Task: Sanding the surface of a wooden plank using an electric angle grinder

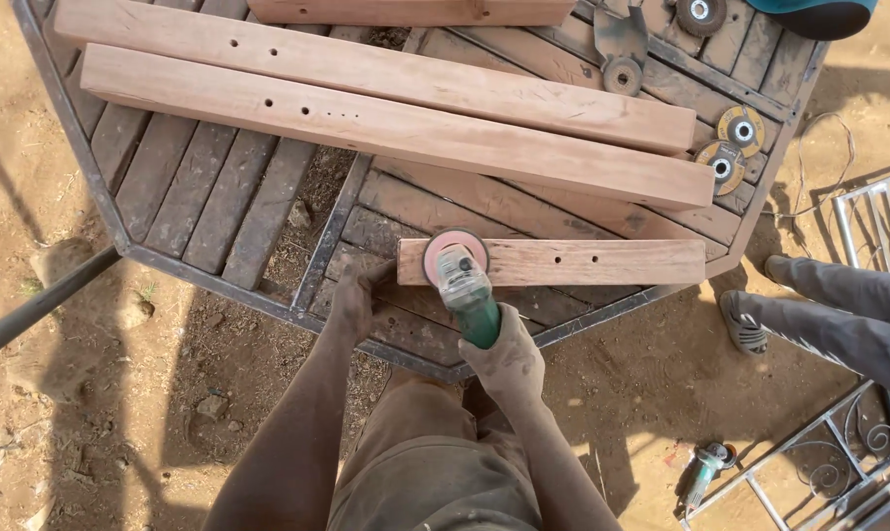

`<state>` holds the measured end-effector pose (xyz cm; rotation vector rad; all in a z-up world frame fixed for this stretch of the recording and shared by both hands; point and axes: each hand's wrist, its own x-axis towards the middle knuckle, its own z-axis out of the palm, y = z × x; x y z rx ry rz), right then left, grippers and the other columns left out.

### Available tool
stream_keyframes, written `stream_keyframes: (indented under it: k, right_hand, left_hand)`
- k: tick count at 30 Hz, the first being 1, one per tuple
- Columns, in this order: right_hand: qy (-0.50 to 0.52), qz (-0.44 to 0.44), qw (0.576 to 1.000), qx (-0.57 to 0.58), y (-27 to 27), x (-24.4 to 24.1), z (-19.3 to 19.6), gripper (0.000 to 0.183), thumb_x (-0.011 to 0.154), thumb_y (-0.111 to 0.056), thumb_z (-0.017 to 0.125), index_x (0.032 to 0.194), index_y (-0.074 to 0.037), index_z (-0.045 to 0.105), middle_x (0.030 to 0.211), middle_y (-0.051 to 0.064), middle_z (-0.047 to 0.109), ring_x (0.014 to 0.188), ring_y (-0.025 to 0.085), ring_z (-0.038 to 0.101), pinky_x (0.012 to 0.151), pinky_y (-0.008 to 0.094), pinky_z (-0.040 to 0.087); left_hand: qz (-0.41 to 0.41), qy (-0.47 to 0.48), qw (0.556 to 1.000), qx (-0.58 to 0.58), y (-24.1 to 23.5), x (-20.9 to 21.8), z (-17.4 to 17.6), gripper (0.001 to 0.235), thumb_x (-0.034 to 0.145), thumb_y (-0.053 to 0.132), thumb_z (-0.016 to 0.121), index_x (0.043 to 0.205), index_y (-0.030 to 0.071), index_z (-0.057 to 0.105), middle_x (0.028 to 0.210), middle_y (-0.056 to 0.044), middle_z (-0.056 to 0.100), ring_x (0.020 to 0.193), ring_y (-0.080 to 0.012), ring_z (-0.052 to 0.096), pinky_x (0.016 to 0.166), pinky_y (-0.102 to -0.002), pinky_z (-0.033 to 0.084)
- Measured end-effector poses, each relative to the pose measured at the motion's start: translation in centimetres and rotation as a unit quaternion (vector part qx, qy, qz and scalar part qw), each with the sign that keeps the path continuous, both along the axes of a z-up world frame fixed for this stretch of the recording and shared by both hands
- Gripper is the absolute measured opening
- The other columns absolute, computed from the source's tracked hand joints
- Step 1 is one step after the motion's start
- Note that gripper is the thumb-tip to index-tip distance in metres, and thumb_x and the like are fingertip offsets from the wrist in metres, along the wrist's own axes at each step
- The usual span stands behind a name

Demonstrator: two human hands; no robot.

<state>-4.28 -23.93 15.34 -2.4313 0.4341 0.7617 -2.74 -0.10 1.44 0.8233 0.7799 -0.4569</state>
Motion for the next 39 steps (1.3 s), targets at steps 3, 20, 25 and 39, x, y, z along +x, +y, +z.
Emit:
stream_keyframes:
  k: [3, 20, 25, 39]
  right_hand:
    - [0.016, -0.017, 0.999, -0.029, -0.7, -0.9, -0.8, 0.072, 0.075, -0.044, 0.079, 0.136, -0.026, 0.046, 0.128, 0.009, 0.063, 0.124, 0.038, 0.064, 0.109, 0.057, 0.052]
    - [-0.059, -0.196, 0.976, -0.078, -5.5, -4.5, -4.6, 0.072, 0.079, -0.044, 0.081, 0.133, -0.017, 0.042, 0.112, 0.021, 0.063, 0.109, 0.045, 0.068, 0.094, 0.057, 0.056]
    - [-0.011, -0.041, 0.999, -0.028, -0.2, -3.5, -1.7, 0.066, 0.081, -0.042, 0.075, 0.135, -0.020, 0.044, 0.121, 0.016, 0.063, 0.114, 0.045, 0.067, 0.099, 0.062, 0.056]
    - [-0.058, -0.236, 0.961, -0.130, -14.5, -4.2, -4.8, 0.069, 0.087, -0.048, 0.077, 0.134, -0.015, 0.039, 0.113, 0.024, 0.064, 0.112, 0.048, 0.066, 0.097, 0.060, 0.051]
  left_hand:
    - [-0.001, -0.003, 1.000, -0.005, 0.4, 0.4, 0.3, 0.090, 0.105, 0.068, 0.006, 0.135, 0.012, 0.069, 0.134, -0.019, 0.067, 0.134, -0.0456, 0.052, 0.118, -0.062, 0.035]
    - [-0.045, 0.000, 0.998, -0.040, 1.5, 0.9, -6.0, 0.101, 0.095, 0.082, 0.005, 0.130, 0.017, 0.073, 0.119, -0.015, 0.075, 0.113, -0.0394, 0.069, 0.097, -0.055, 0.053]
    - [-0.038, 0.009, 0.999, -0.034, 1.8, 0.3, -6.1, 0.099, 0.095, 0.082, 0.006, 0.126, 0.018, 0.076, 0.114, -0.015, 0.077, 0.109, -0.0406, 0.070, 0.097, -0.057, 0.053]
    - [-0.034, 0.003, 0.999, -0.040, 1.8, 0.7, -8.1, 0.104, 0.096, 0.080, 0.001, 0.127, 0.015, 0.075, 0.119, -0.016, 0.075, 0.114, -0.0410, 0.069, 0.100, -0.056, 0.053]
